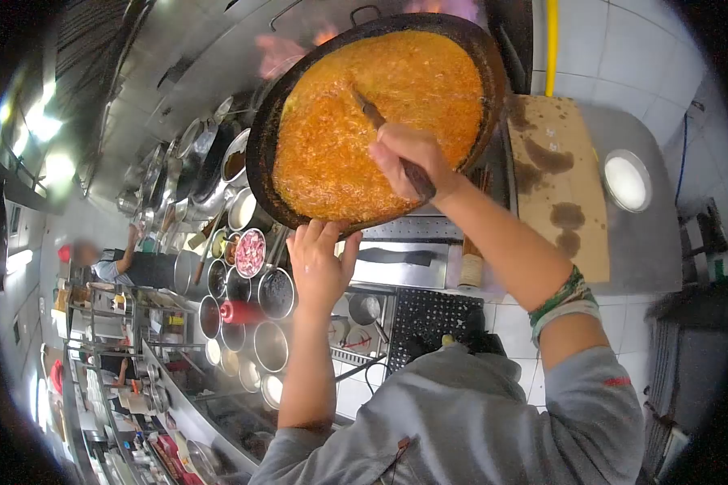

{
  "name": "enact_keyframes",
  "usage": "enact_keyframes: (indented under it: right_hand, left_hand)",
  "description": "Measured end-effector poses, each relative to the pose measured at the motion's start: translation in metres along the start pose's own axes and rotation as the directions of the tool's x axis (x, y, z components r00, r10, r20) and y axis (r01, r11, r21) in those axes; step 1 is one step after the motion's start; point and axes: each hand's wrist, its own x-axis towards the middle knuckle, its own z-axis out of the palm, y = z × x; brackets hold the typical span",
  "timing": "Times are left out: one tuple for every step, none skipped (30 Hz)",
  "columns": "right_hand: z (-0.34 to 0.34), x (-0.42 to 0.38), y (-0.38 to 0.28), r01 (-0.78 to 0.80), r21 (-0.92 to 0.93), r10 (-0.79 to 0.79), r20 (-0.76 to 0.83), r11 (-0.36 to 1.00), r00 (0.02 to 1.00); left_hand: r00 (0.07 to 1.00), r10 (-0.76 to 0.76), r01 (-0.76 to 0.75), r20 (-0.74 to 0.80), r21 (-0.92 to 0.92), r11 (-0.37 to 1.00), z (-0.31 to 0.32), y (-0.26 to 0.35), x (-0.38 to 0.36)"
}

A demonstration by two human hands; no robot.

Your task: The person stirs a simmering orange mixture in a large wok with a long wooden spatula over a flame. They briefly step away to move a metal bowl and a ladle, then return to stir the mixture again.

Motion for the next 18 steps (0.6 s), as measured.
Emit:
enact_keyframes:
  right_hand:
    - [-0.003,0.003,0.003,-0.063,0.018,0.064,-0.028,0.998,0.998]
    - [-0.007,0.007,0.004,-0.122,0.038,0.124,-0.054,0.992,0.991]
    - [-0.011,0.013,0.002,-0.175,0.058,0.179,-0.078,0.983,0.981]
    - [-0.018,0.020,-0.002,-0.244,0.062,0.249,-0.097,0.968,0.964]
    - [-0.027,0.028,-0.009,-0.310,0.067,0.316,-0.117,0.949,0.942]
    - [-0.035,0.035,-0.015,-0.371,0.070,0.378,-0.139,0.926,0.915]
    - [-0.041,0.041,-0.020,-0.345,0.076,0.353,-0.159,0.936,0.922]
    - [-0.047,0.048,-0.024,-0.316,0.081,0.326,-0.177,0.945,0.929]
    - [-0.053,0.055,-0.028,-0.286,0.084,0.297,-0.193,0.954,0.935]
    - [-0.058,0.061,-0.035,-0.299,0.103,0.314,-0.193,0.949,0.930]
    - [-0.063,0.066,-0.044,-0.314,0.123,0.333,-0.192,0.941,0.923]
    - [-0.067,0.072,-0.052,-0.331,0.144,0.354,-0.191,0.933,0.916]
    - [-0.071,0.079,-0.060,-0.341,0.154,0.366,-0.184,0.927,0.912]
    - [-0.074,0.085,-0.069,-0.353,0.163,0.380,-0.177,0.921,0.908]
    - [-0.077,0.092,-0.078,-0.363,0.170,0.391,-0.172,0.916,0.904]
    - [-0.079,0.100,-0.087,-0.376,0.180,0.406,-0.175,0.909,0.897]
    - [-0.081,0.107,-0.097,-0.391,0.189,0.423,-0.177,0.901,0.889]
    - [-0.082,0.113,-0.106,-0.406,0.197,0.440,-0.180,0.892,0.880]
  left_hand:
    - [1.000,0.000,0.000,-0.009,0.003,1.000,-0.001,0.001,-0.003]
    - [0.999,0.009,-0.010,-0.035,-0.028,1.000,0.000,-0.001,-0.006]
    - [0.999,0.031,-0.033,-0.045,-0.053,0.998,0.001,-0.004,-0.008]
    - [0.997,0.053,-0.057,-0.056,-0.077,0.995,0.001,-0.008,-0.010]
    - [0.995,0.077,-0.084,-0.070,-0.102,0.991,0.000,-0.012,-0.011]
    - [0.994,0.096,-0.103,-0.060,-0.127,0.987,-0.003,-0.016,-0.013]
    - [0.991,0.112,-0.121,-0.068,-0.158,0.980,-0.004,-0.020,-0.015]
    - [0.989,0.127,-0.140,-0.078,-0.190,0.972,-0.004,-0.023,-0.017]
    - [0.986,0.141,-0.158,-0.091,-0.222,0.962,-0.005,-0.026,-0.018]
    - [0.986,0.147,-0.161,-0.075,-0.239,0.957,-0.009,-0.027,-0.019]
    - [0.982,0.160,-0.181,-0.100,-0.256,0.950,-0.009,-0.029,-0.020]
    - [0.977,0.172,-0.200,-0.122,-0.273,0.941,-0.007,-0.032,-0.021]
    - [0.973,0.183,-0.217,-0.141,-0.289,0.932,-0.007,-0.035,-0.022]
    - [0.972,0.196,-0.229,-0.133,-0.309,0.923,-0.009,-0.037,-0.023]
    - [0.969,0.202,-0.238,-0.141,-0.326,0.915,-0.009,-0.040,-0.023]
    - [0.967,0.208,-0.248,-0.150,-0.345,0.905,-0.010,-0.042,-0.024]
    - [0.964,0.213,-0.257,-0.158,-0.365,0.895,-0.010,-0.044,-0.024]
    - [0.962,0.220,-0.266,-0.162,-0.374,0.888,-0.010,-0.046,-0.025]
